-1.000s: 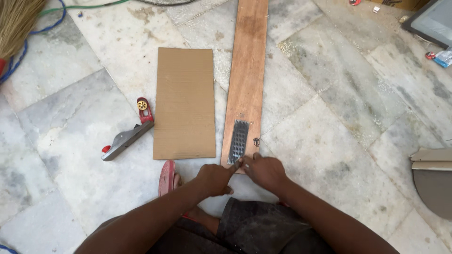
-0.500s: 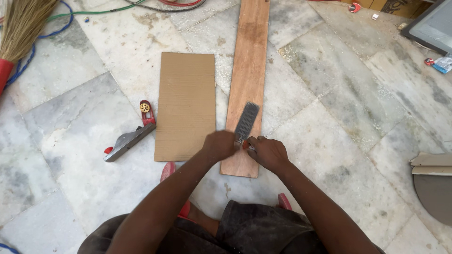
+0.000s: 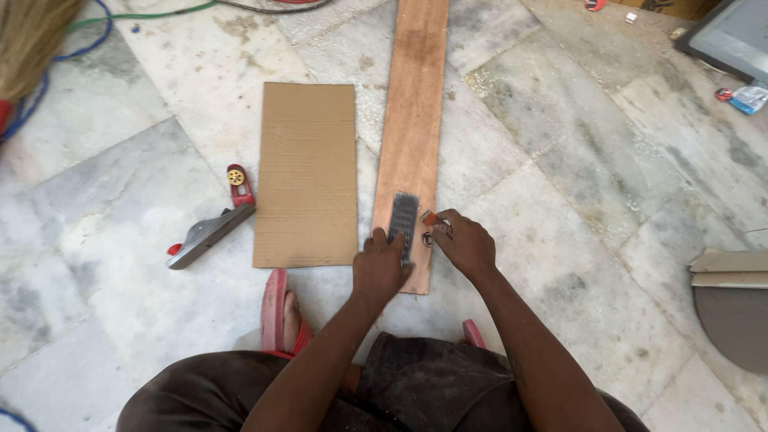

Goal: The person sits on the floor and sands a long wooden plank using a wire brush and a yellow sanding block. They alternate between tools, occasionally pause to inspect the surface, and later retrieve a hammer from a shelf before returning to sanding.

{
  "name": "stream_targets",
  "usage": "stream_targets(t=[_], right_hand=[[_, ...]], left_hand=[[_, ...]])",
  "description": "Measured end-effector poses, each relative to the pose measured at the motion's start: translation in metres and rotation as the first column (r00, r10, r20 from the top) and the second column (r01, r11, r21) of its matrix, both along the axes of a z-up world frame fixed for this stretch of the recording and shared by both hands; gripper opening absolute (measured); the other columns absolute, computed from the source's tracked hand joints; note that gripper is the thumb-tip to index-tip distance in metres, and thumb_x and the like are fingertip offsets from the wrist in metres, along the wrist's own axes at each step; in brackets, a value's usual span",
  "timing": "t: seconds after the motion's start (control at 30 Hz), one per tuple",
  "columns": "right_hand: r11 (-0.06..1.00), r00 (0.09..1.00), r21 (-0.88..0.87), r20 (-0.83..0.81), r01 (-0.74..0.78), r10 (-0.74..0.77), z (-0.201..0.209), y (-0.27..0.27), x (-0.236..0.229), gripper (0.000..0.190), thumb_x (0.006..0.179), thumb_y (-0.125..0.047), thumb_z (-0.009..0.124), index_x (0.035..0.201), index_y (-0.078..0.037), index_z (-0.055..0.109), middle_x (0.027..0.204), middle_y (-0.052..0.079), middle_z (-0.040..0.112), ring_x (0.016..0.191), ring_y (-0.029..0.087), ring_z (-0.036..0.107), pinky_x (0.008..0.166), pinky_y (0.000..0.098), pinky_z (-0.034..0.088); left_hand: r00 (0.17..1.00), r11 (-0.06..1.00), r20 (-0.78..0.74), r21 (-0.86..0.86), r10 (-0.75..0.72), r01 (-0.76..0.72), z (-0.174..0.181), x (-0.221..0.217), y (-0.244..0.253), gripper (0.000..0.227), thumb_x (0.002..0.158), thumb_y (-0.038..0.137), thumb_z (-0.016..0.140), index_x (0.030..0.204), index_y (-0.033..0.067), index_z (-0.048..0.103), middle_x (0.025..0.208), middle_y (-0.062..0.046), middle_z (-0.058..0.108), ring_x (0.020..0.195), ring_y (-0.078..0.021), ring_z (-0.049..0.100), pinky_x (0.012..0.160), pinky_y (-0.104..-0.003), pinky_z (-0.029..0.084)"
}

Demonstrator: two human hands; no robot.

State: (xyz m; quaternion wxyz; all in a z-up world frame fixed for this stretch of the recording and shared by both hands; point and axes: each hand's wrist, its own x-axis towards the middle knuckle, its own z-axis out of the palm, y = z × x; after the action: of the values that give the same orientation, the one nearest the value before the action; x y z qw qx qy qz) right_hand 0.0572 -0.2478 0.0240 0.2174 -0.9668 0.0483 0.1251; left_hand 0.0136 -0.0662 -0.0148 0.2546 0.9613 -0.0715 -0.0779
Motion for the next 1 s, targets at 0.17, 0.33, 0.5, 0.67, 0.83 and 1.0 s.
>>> stream_targets(t=[0.17, 0.33, 0.5, 0.67, 0.83, 1.0], right_hand=[[0.98, 0.971, -0.01, 0.137, -0.197, 0.197, -0.003, 0.012, -0.012, 0.045, 0.088, -0.037, 0.068, 0.128, -0.019, 0.066, 0.107, 0.009, 0.076, 0.091, 0.028, 0.073, 0.075, 0.0408, 0.057], [0.955, 0.959, -0.105, 0.039, -0.277, 0.282, -0.004, 0.016, -0.013, 0.04, 0.092, -0.038, 0.066, 0.128, -0.023, 0.065, 0.098, 0.008, 0.073, 0.084, 0.028, 0.073, 0.072, 0.0415, 0.057], [0.936, 0.946, -0.152, 0.024, -0.317, 0.324, -0.01, 0.02, -0.012, 0.038, 0.091, -0.037, 0.068, 0.127, -0.024, 0.068, 0.094, 0.008, 0.072, 0.077, 0.028, 0.072, 0.067, 0.0411, 0.056], [0.931, 0.938, -0.17, 0.075, -0.323, 0.339, -0.013, 0.021, -0.008, 0.037, 0.09, -0.037, 0.069, 0.125, -0.025, 0.071, 0.094, 0.008, 0.072, 0.076, 0.028, 0.071, 0.065, 0.0408, 0.056], [0.933, 0.943, -0.165, 0.04, -0.321, 0.332, -0.015, 0.023, -0.004, 0.037, 0.092, -0.038, 0.068, 0.126, -0.024, 0.07, 0.095, 0.009, 0.071, 0.077, 0.027, 0.072, 0.065, 0.0408, 0.056], [0.937, 0.948, -0.166, 0.024, -0.309, 0.317, -0.015, 0.028, -0.001, 0.037, 0.092, -0.038, 0.068, 0.125, -0.024, 0.071, 0.097, 0.009, 0.072, 0.081, 0.027, 0.072, 0.068, 0.0408, 0.056]], left_hand=[[1.0, 0.998, 0.028, -0.056, 0.015, -0.013, -0.001, -0.02, 0.004, 0.063, 0.076, 0.037, 0.086, 0.128, 0.0114, 0.062, 0.111, -0.016, 0.054, 0.098, -0.0335, 0.064, 0.07, -0.045, 0.059], [0.999, 0.998, 0.021, -0.05, 0.03, -0.029, -0.003, -0.021, 0.002, 0.068, 0.077, 0.038, 0.086, 0.133, 0.011, 0.06, 0.108, -0.015, 0.054, 0.095, -0.0318, 0.065, 0.069, -0.042, 0.059], [0.997, 0.996, 0.048, -0.072, 0.06, -0.057, -0.004, -0.027, 0.003, 0.067, 0.075, 0.038, 0.087, 0.131, 0.0124, 0.061, 0.108, -0.014, 0.054, 0.097, -0.0315, 0.066, 0.068, -0.042, 0.059], [0.997, 0.995, 0.038, -0.083, 0.061, -0.057, -0.002, -0.023, 0.005, 0.068, 0.077, 0.038, 0.086, 0.134, 0.0117, 0.06, 0.108, -0.014, 0.054, 0.095, -0.0307, 0.066, 0.068, -0.042, 0.059], [0.997, 0.993, 0.038, -0.091, 0.074, -0.07, -0.003, -0.021, 0.005, 0.069, 0.077, 0.036, 0.085, 0.136, 0.0117, 0.059, 0.108, -0.014, 0.054, 0.094, -0.0311, 0.065, 0.069, -0.042, 0.059], [0.998, 0.996, -0.011, -0.072, 0.059, -0.059, 0.0, -0.018, 0.008, 0.071, 0.08, 0.036, 0.083, 0.141, 0.011, 0.056, 0.11, -0.016, 0.052, 0.093, -0.0323, 0.065, 0.069, -0.043, 0.058]])
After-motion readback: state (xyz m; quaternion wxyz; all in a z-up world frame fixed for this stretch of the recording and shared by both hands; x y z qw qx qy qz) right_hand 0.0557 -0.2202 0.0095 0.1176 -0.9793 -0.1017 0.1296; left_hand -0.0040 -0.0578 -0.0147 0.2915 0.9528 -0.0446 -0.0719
